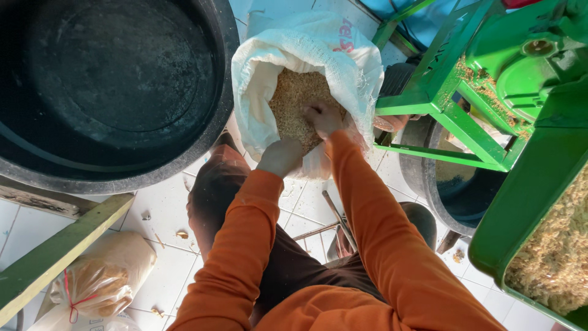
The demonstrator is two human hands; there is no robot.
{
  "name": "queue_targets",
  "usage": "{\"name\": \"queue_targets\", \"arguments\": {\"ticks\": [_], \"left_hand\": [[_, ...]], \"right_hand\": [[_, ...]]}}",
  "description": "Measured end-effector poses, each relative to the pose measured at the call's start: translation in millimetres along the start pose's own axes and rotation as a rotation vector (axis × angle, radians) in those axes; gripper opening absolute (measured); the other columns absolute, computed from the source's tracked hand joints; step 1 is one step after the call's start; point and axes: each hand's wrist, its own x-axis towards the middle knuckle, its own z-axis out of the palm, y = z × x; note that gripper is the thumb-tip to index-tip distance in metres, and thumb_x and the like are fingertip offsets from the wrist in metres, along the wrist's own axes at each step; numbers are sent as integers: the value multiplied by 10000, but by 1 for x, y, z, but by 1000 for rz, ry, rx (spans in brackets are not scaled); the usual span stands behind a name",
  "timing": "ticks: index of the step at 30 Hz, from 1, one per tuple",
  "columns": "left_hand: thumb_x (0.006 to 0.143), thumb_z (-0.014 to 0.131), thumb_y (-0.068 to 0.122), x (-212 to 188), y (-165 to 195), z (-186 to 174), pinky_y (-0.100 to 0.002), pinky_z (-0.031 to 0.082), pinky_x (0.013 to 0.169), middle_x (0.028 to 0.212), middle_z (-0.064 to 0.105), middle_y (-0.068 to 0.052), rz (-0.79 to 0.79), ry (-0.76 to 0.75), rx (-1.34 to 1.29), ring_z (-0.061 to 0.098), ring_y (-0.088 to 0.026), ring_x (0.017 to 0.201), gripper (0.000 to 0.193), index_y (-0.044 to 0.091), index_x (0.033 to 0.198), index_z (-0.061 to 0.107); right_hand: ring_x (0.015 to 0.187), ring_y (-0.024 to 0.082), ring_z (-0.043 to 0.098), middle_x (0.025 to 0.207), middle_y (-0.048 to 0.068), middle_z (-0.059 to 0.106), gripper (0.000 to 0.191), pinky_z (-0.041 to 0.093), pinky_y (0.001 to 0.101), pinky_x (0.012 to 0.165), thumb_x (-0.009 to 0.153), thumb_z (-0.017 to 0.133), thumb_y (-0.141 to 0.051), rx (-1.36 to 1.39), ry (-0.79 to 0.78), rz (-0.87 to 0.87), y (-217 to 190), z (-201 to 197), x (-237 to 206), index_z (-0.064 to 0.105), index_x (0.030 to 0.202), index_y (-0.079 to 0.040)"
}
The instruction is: The person sits on the floor in front of a green electric grinding machine and uses a wooden scoop to push whole nuts from the discharge tray back into the machine's hopper, repeating as the machine grinds them. Ground powder collects in a cloth sack, and the person later scoops whole nuts into a plastic bag and handles the ground powder.
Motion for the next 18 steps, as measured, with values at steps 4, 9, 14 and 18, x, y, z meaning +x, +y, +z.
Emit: {"name": "queue_targets", "arguments": {"ticks": [4,9,14,18], "left_hand": [[859,598,50,3,5,-13,-494,576,827,1038,717,-236,-69,261,-92,713,-415,961,198,25,1015,716],[910,565,86,-1,13,-28,-541,536,816,1032,708,-245,-85,508,-305,686,-435,963,232,48,1107,682],[952,560,130,-2,10,-27,-541,525,857,1085,693,-233,-138,449,-274,664,-435,1012,202,46,1102,667],[955,571,158,-3,5,-25,-537,528,868,1071,684,-220,-143,461,-232,665,-429,1021,195,48,1089,661]], "right_hand": [[765,122,571,940,47,712,219,443,268,638,977,717,-193,600,-138,96,5,-16,-15,711,1140,-49],[824,117,643,965,51,717,216,526,257,705,1002,697,-201,438,-157,33,8,-28,-26,708,1125,-24],[868,201,686,1018,87,728,324,560,325,755,889,714,-133,-137,91,-204,8,-16,-12,723,1213,-124],[930,330,686,1055,165,728,275,551,425,832,871,764,-202,-510,124,-364,1,1,-4,784,1145,-186]]}}
